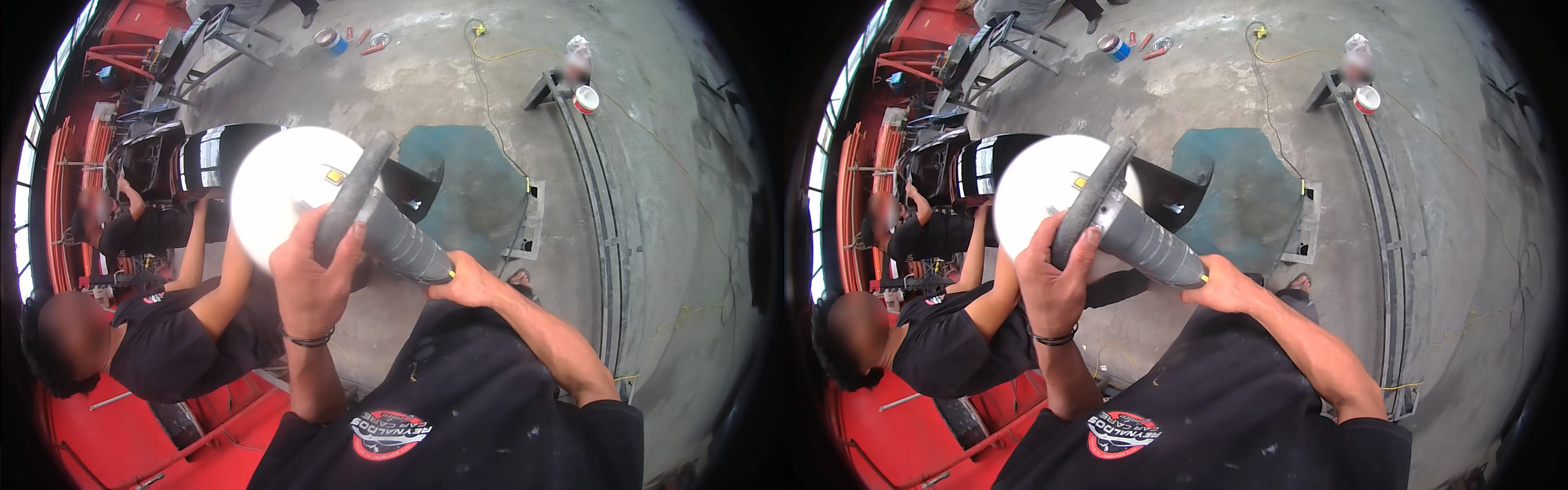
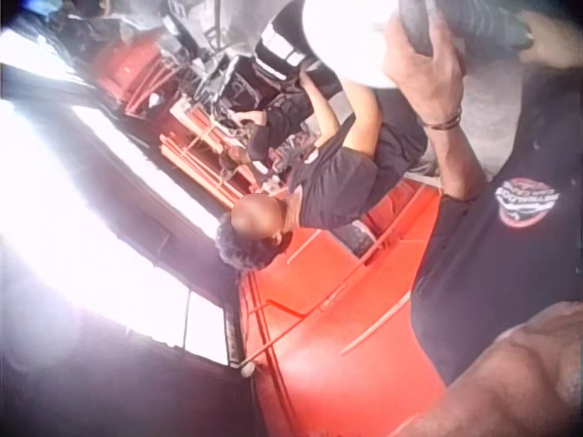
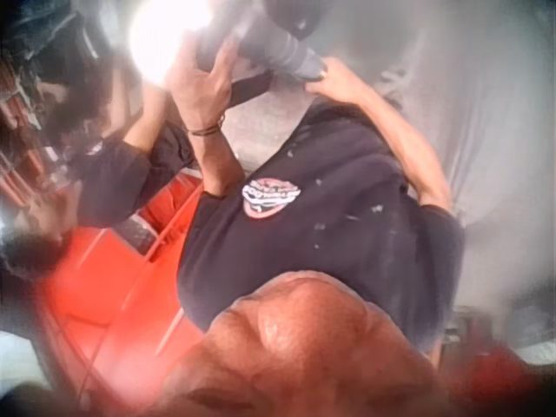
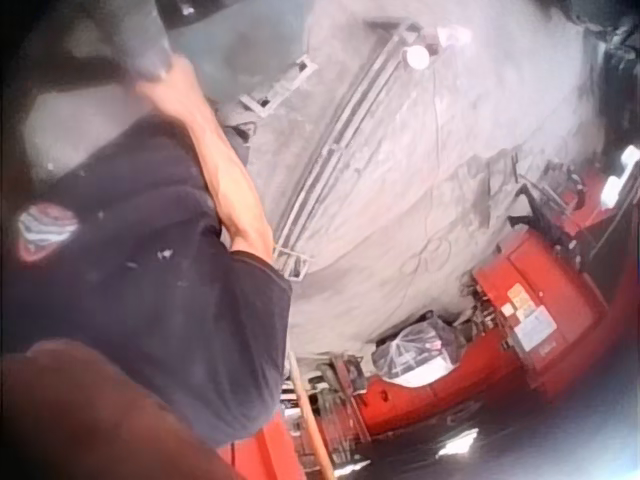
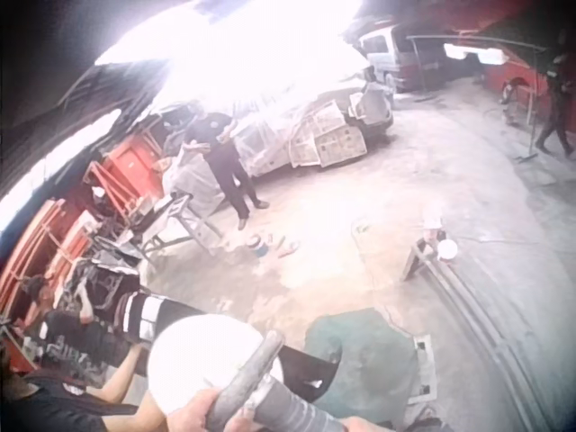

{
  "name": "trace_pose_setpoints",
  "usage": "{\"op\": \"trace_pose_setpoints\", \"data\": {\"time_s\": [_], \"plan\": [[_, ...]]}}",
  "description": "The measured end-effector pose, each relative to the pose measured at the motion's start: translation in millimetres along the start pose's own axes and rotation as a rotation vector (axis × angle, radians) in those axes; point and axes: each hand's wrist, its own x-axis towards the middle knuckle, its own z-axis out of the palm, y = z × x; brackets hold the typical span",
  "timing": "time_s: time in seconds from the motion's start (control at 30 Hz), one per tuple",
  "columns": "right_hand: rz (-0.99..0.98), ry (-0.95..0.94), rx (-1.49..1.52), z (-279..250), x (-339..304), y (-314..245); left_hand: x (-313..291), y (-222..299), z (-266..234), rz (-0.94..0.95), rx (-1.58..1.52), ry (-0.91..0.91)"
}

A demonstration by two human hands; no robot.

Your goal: The person uses a rotary polisher with a white pad to buff a black car bumper held by another person. After polishing, the person applies a liquid from a pink bottle onto the bumper and wipes it with a cloth.

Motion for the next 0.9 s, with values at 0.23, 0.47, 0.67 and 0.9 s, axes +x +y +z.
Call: {"op": "trace_pose_setpoints", "data": {"time_s": [0.23, 0.47, 0.67, 0.9], "plan": [[0.192, 0.012, 0.094, -6.0, -40.2, 58.9, -19.6, -8.1, 56.7, -0.031, -0.053, -0.113], [0.255, 0.089, 0.313, -2.0, -71.6, 133.1, -28.3, -21.2, 129.3, -0.016, -0.114, -0.259], [0.234, 0.116, 0.401, 6.7, -74.4, 147.4, -33.3, -24.8, 144.1, 0.015, -0.024, -0.266], [0.189, -0.022, 0.292, 18.7, -47.1, 133.6, -47.8, -18.9, 101.3, 0.000, 0.098, -0.159]]}}
